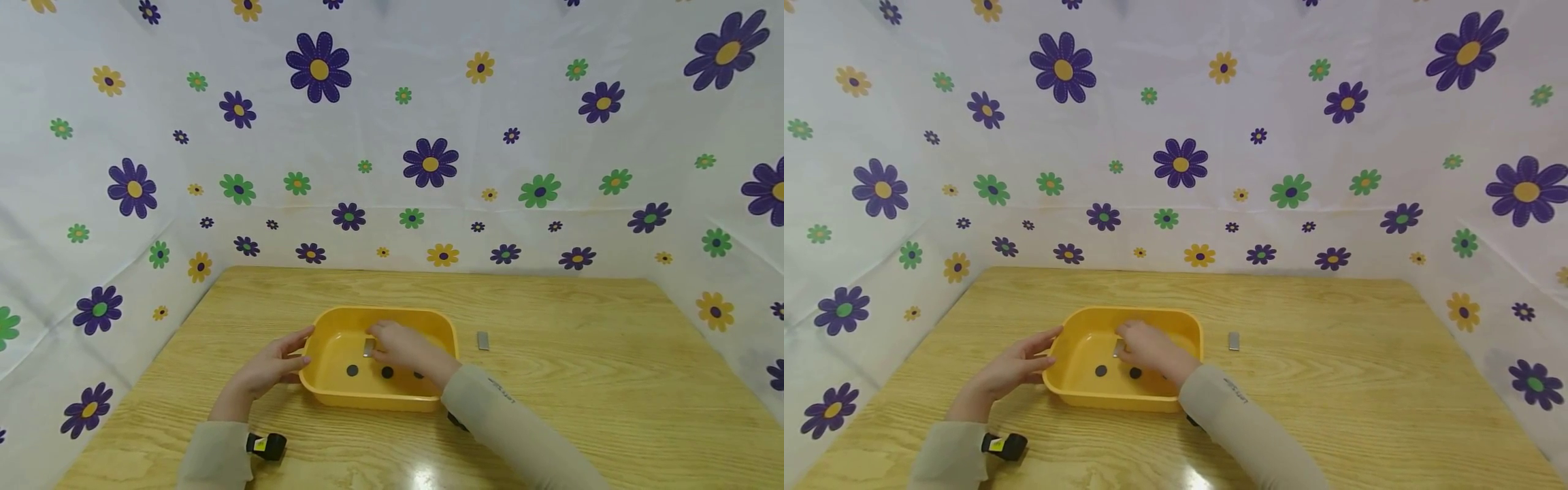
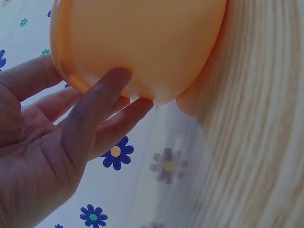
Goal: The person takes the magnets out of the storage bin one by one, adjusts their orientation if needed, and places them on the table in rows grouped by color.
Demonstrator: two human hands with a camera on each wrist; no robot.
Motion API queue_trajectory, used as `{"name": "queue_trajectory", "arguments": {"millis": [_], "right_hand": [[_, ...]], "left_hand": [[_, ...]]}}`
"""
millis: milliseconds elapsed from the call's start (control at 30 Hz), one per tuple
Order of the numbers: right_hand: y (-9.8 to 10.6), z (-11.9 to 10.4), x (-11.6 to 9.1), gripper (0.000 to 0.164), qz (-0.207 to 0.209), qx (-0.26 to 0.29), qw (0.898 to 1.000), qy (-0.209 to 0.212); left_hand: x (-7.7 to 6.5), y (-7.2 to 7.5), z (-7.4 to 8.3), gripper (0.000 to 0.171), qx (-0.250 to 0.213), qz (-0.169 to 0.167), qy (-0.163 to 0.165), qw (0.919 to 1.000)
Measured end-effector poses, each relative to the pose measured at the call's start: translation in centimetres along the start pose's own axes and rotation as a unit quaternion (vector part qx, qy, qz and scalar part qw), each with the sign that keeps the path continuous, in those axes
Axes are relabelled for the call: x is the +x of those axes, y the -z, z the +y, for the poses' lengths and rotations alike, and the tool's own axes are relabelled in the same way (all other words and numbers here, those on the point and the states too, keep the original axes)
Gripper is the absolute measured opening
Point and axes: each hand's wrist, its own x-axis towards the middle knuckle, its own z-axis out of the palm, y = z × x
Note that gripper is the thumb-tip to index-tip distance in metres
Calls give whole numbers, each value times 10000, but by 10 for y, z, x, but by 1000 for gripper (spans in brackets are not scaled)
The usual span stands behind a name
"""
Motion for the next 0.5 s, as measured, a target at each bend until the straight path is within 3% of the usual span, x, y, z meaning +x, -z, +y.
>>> {"name": "queue_trajectory", "arguments": {"millis": [500], "right_hand": [[-13, 1, 3, 23, -137, -351, 9983, 454]], "left_hand": [[1, 1, -1, 60, -10, 3, 11, 10000]]}}
